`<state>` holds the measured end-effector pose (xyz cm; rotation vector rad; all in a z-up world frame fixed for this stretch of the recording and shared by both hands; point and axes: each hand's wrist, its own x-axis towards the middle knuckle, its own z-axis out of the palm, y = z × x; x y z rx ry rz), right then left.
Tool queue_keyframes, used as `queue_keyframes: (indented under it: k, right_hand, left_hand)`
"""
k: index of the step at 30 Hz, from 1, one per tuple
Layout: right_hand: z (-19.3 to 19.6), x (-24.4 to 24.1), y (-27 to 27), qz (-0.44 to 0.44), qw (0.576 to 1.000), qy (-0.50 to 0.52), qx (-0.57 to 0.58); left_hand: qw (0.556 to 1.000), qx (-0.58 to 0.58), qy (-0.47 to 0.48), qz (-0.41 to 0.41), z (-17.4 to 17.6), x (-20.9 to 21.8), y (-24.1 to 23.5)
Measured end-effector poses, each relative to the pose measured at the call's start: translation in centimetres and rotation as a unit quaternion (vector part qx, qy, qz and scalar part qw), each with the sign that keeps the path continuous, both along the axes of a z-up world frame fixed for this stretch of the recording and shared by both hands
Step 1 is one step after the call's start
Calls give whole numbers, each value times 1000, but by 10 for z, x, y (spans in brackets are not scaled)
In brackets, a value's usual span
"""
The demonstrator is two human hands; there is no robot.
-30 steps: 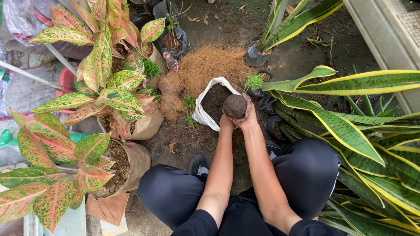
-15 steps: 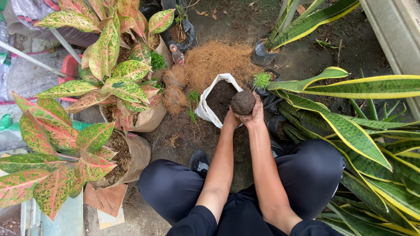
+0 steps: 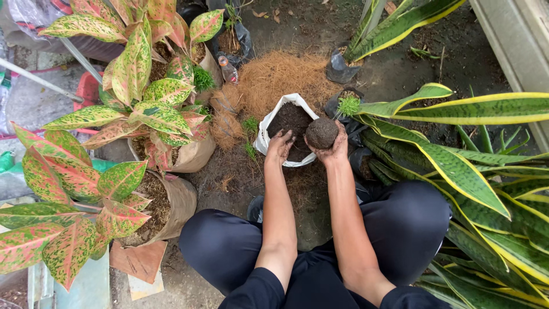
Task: The person sits on the ground and repeatedly scoops soil from a white bag, packs it around a small plant's root ball, and places the plant into a black plastic nursery bag. The person continues to add and compact soil around the plant inside the bag.
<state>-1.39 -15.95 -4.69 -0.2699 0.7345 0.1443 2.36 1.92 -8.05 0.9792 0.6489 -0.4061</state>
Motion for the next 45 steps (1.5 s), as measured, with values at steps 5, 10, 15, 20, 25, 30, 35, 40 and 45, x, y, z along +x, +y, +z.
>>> queue_keyframes:
  k: [5,10,15,20,25,30,35,40,45]
  right_hand:
    - [-4,1,-1,6,1000,-4,10]
    - [-3,1,0,4,1000,3,16]
    - [2,-1,-1,-16,1000,1,11]
    - [1,-1,-2,-11,1000,3,14]
    - [-4,-1,-4,-8,1000,0,12]
    - [-8,-1,-5,-12,1000,17,7]
    - [-10,-2,-5,-13,1000,9,13]
    - [-11,-1,-4,-6,1000,15,15]
    - [-12,-2,-5,12,1000,-8,18]
  left_hand:
    - [997,44,-55,-13,5,-2,-4]
    - [992,125,-33,-7,1,-3,-7]
    - [971,165,-144,-93,-5,2,-2]
    - [840,483,-162,-188,-4,1,-5]
    - [840,485,-130,-206,4,0,-16]
    - [856,438,-206,-182,-4,3,-18]
    - [832,473,-213,-194,-8,7,-10]
    - [854,438,-145,-239,-10,3,-25]
    - [785,455,-282,-313,-9,-10,-53]
